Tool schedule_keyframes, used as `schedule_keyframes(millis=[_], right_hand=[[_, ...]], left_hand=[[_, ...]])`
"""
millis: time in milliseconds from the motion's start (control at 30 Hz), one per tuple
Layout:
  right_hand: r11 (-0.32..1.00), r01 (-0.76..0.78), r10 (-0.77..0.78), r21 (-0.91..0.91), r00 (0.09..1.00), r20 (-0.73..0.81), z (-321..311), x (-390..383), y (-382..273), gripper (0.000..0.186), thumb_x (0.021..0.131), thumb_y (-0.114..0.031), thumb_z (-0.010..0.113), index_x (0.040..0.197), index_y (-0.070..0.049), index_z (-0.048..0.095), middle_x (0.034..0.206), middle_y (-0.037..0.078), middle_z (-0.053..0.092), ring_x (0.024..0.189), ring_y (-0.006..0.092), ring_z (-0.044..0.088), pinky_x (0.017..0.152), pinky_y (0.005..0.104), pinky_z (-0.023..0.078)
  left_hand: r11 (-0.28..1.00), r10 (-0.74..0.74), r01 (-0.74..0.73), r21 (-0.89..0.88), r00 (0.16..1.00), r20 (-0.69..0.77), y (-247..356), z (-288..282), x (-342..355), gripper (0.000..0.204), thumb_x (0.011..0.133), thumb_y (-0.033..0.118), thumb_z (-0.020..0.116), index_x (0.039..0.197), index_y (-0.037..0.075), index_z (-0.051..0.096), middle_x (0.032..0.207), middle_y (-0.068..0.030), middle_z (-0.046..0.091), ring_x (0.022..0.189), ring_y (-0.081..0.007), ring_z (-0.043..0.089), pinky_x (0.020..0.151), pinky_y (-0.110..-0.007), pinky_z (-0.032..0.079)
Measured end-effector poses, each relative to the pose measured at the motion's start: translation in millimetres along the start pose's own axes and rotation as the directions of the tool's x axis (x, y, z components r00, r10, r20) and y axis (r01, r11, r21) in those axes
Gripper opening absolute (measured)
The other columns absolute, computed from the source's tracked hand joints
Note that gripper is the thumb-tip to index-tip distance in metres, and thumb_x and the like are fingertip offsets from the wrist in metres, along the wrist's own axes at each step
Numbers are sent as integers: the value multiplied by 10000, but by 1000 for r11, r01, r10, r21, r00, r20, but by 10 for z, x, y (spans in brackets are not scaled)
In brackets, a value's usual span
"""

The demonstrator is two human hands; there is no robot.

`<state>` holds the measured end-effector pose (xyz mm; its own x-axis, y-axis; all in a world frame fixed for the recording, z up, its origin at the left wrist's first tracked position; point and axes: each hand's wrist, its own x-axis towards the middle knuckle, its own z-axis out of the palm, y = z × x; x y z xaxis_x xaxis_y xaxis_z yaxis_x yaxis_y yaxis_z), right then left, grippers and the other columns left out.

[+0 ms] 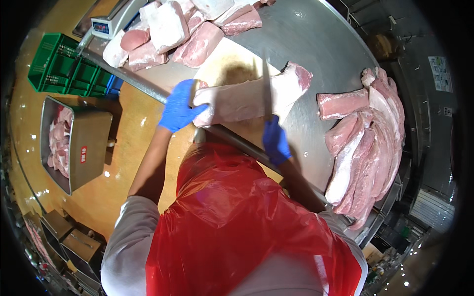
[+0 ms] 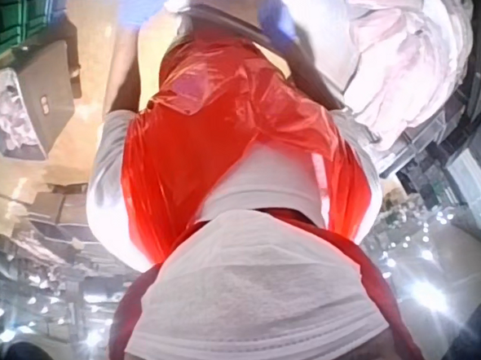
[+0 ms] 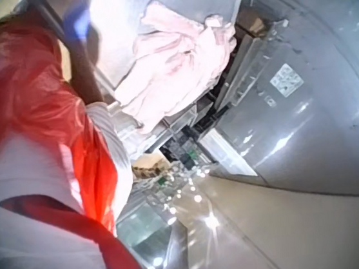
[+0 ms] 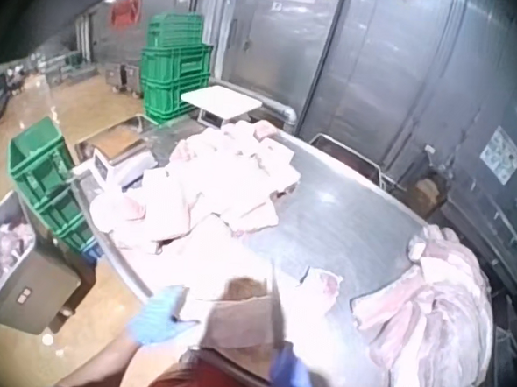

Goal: The person repeatedly picks up large pieces of raw pork belly, places them on a cutting board, and slices them into smaller portions using a knife. The cut pieces are stacked on the table and occasionally moved into a nearby metal bin.

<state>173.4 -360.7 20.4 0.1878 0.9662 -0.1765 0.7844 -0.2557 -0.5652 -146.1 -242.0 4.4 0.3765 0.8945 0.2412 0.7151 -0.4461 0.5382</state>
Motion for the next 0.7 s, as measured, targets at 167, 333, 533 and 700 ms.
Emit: schedule_keyframes(millis=[167, 333, 533, 700], right_hand=[[718, 366, -350, -592, 925, 147, 623, -152, -141, 383, 947, -45, 500, 1292, 120, 473, 1046, 204, 592, 921, 282, 651, 793, 344, 545], [536, 321, -315, -781, 934, 168, 689, -228, -218, 349, 969, -95, 498, 1266, 85, 537, 1007, 137, 600, 909, 176, 667, 689, 256, 544], [907, 92, -110, -410, 994, -19, 635, -350, -249, 152, 1031, -140, 500, 1119, -35, 436, 722, 191, 632, 641, 367, 671, 521, 449, 519], [921, 184, -212, -342, 976, -45, 531, -245, -338, 157, 1040, -178, 495, 1079, -42, 428, 696, 222, 615, 614, 417, 643, 506, 474, 510]], left_hand=[[990, 125, -140, 30, 947, 295, 428, 287, 285, 1195, 597, 491, 899, 1529, 37, 305, 1469, -244, 441, 1345, -422, 450, 1094, -554, 378], [983, -159, 97, 156, 878, 451, 528, 342, 168, 1256, 560, 505, 901, 1549, 54, 272, 1416, -250, 455, 1286, -431, 469, 1058, -567, 376], [967, -58, 128, -220, 952, 302, 79, 284, -144, 1152, 620, 478, 907, 1523, 42, 340, 1406, -246, 459, 1265, -413, 498, 1060, -503, 416], [944, -111, 172, -282, 969, 220, -505, -90, 164, 936, 723, 428, 882, 1447, 2, 470, 1400, -246, 522, 1301, -373, 516, 1104, -432, 419]])
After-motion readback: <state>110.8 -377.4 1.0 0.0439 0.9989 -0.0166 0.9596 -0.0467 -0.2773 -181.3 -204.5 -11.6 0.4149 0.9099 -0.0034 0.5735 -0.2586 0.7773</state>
